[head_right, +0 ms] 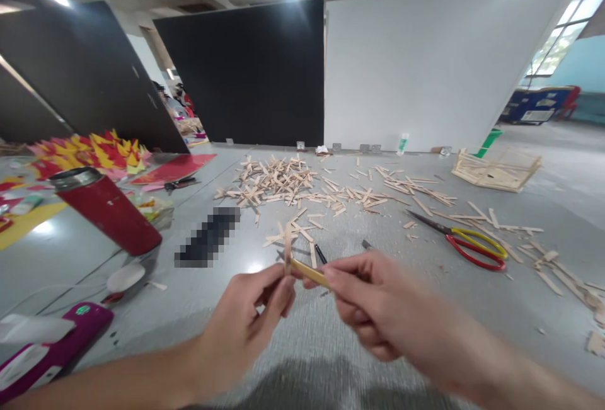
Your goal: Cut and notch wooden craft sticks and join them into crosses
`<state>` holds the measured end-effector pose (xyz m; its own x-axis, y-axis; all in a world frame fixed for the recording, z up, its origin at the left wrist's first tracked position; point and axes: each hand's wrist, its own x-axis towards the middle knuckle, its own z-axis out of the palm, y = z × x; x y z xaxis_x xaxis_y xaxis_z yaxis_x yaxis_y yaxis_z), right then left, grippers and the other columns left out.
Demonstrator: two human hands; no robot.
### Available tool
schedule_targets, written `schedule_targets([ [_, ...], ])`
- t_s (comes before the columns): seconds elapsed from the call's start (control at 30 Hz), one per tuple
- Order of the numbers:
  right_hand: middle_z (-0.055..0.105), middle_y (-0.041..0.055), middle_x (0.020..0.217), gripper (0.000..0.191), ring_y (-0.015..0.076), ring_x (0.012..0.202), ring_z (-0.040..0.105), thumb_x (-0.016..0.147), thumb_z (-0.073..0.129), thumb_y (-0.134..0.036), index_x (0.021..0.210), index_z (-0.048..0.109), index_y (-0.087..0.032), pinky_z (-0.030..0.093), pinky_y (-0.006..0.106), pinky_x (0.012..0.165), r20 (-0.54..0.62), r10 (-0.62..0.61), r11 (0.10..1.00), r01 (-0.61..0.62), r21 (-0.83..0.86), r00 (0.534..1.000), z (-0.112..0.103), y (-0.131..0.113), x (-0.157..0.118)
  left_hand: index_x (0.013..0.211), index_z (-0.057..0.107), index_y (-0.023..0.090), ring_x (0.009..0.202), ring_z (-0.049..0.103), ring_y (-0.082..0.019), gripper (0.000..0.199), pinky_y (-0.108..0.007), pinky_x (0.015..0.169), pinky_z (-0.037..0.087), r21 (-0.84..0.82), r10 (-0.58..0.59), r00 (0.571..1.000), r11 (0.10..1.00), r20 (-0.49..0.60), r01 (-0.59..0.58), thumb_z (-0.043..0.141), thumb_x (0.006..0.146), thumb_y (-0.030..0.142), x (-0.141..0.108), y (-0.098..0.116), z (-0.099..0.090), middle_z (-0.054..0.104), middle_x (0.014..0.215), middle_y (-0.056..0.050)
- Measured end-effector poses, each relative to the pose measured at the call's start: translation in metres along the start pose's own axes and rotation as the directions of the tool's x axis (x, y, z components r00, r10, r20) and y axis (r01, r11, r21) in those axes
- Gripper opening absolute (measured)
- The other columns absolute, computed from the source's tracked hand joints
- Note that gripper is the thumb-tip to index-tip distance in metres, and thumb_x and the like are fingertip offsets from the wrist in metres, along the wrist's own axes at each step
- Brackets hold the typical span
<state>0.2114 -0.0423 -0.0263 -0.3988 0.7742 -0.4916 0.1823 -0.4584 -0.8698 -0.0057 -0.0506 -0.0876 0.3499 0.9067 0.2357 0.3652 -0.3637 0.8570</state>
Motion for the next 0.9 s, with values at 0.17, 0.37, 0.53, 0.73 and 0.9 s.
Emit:
schedule_targets([
  [0.17,0.03,-0.013,0.06,0.043,0.0054,0.047,0.012,0.096,0.065,-0.066,0.095,0.058,-0.024,0.012,0.017,0.041,0.046,-0.062,0.991,0.056,0.125,0.997,0.021,0.015,0.007,0.082,0.053,0.019,0.06,0.034,-0.011,0.036,-0.025,0.056,0.028,-0.039,-0.032,0.999,0.999,-0.028,0.031,0.043,0.112,0.037,0.004,-0.002,-0.005,0.043,0.068,0.006],
  [0.37,0.027,-0.0123,0.061,0.038,0.0045,0.05,0.005,0.092,0.08,-0.044,0.079,0.051,-0.022,0.008,0.012,0.036,0.113,0.118,0.973,-0.137,0.184,0.987,-0.008,-0.011,-0.009,0.09,0.064,0.016,0.061,0.033,-0.012,0.035,-0.026,0.056,0.027,-0.008,-0.03,0.968,0.999,0.248,0.033,0.044,0.11,0.034,0.007,-0.004,-0.014,0.042,0.069,0.005],
  [0.53,0.039,-0.0095,0.064,0.036,0.0021,0.047,0.01,0.093,0.08,-0.043,0.08,0.055,-0.021,0.013,0.01,0.034,0.052,0.216,0.948,-0.222,0.226,0.975,-0.017,-0.01,-0.016,0.097,0.065,0.015,0.061,0.036,-0.011,0.029,-0.024,0.057,0.031,-0.094,-0.036,0.941,0.993,0.335,0.071,0.043,0.11,0.03,0.006,-0.001,-0.015,0.045,0.071,0.004],
  [0.73,0.041,-0.0094,0.061,0.041,0.0018,0.042,0.013,0.096,0.073,-0.054,0.078,0.054,-0.022,0.018,0.011,0.033,0.031,0.166,0.974,-0.169,0.152,0.986,-0.014,-0.009,-0.021,0.099,0.067,0.017,0.058,0.04,-0.009,0.03,-0.022,0.055,0.032,-0.203,-0.062,0.971,0.973,0.229,0.11,0.047,0.111,0.037,0.005,0.0,-0.009,0.048,0.069,0.005],
  [0.9,0.05,-0.0041,0.061,0.038,0.0083,0.045,0.037,0.094,0.068,-0.063,0.094,0.073,-0.025,0.031,0.018,0.037,-0.108,-0.162,0.967,0.136,-0.214,0.981,-0.003,-0.005,-0.02,0.116,0.067,0.019,0.064,0.058,-0.01,0.026,-0.022,0.06,0.048,-0.332,-0.128,0.986,0.931,0.103,0.155,0.058,0.107,0.042,0.01,-0.003,-0.007,0.065,0.093,-0.001],
])
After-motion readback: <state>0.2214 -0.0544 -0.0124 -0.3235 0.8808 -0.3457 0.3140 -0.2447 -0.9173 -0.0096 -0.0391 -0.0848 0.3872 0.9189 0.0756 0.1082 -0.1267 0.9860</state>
